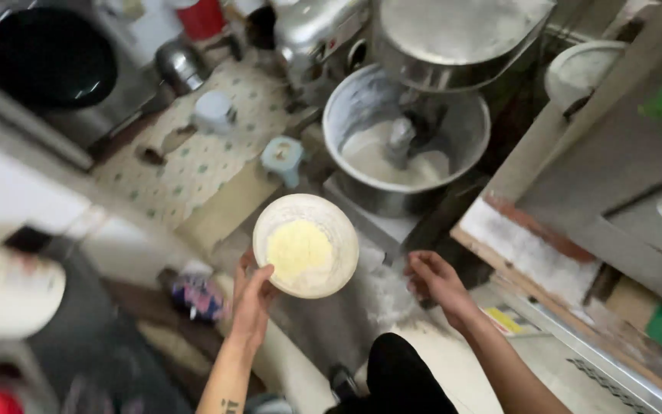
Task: Measuring and adding various liquid and dry ingredients into a large industrial mixer to prepare dough.
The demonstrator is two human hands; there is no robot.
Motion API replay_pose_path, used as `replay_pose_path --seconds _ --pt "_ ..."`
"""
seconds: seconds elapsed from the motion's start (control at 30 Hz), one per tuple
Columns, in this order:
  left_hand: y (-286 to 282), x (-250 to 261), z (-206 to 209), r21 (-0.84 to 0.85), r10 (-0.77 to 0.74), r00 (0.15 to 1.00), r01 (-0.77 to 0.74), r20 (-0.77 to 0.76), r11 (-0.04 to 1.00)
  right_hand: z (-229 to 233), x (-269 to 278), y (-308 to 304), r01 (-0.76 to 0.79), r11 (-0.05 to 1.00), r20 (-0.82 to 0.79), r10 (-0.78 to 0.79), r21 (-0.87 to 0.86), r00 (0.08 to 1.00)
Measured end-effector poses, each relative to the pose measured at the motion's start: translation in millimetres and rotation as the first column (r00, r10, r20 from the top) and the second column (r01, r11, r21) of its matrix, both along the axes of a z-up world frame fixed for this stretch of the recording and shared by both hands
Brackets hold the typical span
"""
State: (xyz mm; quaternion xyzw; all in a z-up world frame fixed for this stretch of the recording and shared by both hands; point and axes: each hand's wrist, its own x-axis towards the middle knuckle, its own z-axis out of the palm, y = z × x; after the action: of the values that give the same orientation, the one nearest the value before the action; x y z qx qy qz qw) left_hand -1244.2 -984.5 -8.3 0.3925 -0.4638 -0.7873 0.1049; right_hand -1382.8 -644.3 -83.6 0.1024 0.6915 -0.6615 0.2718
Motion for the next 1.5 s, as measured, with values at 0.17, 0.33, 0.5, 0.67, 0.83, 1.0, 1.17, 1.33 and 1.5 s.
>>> replay_pose_path --seconds 0.17,0.33,0.5,0.67,0.83,1.0,1.17,1.33,1.5 --pt "-47 -168 -11 -0.05 -0.193 0.979 0.19 -0.065 0.981 -22 -88 -32 0.151 0.988 0.035 -0.152 0.044 0.988" --pt "-70 -317 -33 -0.075 -0.317 0.948 0.318 0.017 0.945 -60 -179 -56 0.292 0.956 0.046 -0.293 0.015 0.955" --pt "-107 -453 -84 -0.167 -0.5 0.852 0.521 0.155 0.837 -3 -239 -95 0.425 0.905 0.033 -0.425 -0.007 0.905" --pt "-125 -581 -156 -0.287 -0.661 0.668 0.744 0.342 0.603 -34 -264 -98 0.609 0.792 0.028 -0.61 0.043 0.792" --pt "-120 -695 -255 -0.366 -0.75 0.429 0.892 0.503 0.264 -30 -259 -140 0.779 0.613 0.084 -0.79 0.129 0.608" --pt "-86 -747 -321 -0.497 -0.691 0.234 0.843 0.684 -0.206 -33 -258 -201 0.854 0.489 0.176 -0.87 0.177 0.461" --pt "-75 -752 -354 -0.535 -0.613 0.198 0.725 0.765 -0.434 -61 -246 -230 0.905 0.382 0.221 -0.914 0.186 0.34" --pt "-67 -743 -319 -0.562 -0.6 0.166 0.603 0.783 -0.566 -70 -242 -246 0.926 0.326 0.219 -0.934 0.193 0.283" --pt "-71 -737 -312 -0.674 -0.651 0.222 0.419 0.726 -0.609 -75 -236 -260 0.929 0.317 0.224 -0.936 0.191 0.273"
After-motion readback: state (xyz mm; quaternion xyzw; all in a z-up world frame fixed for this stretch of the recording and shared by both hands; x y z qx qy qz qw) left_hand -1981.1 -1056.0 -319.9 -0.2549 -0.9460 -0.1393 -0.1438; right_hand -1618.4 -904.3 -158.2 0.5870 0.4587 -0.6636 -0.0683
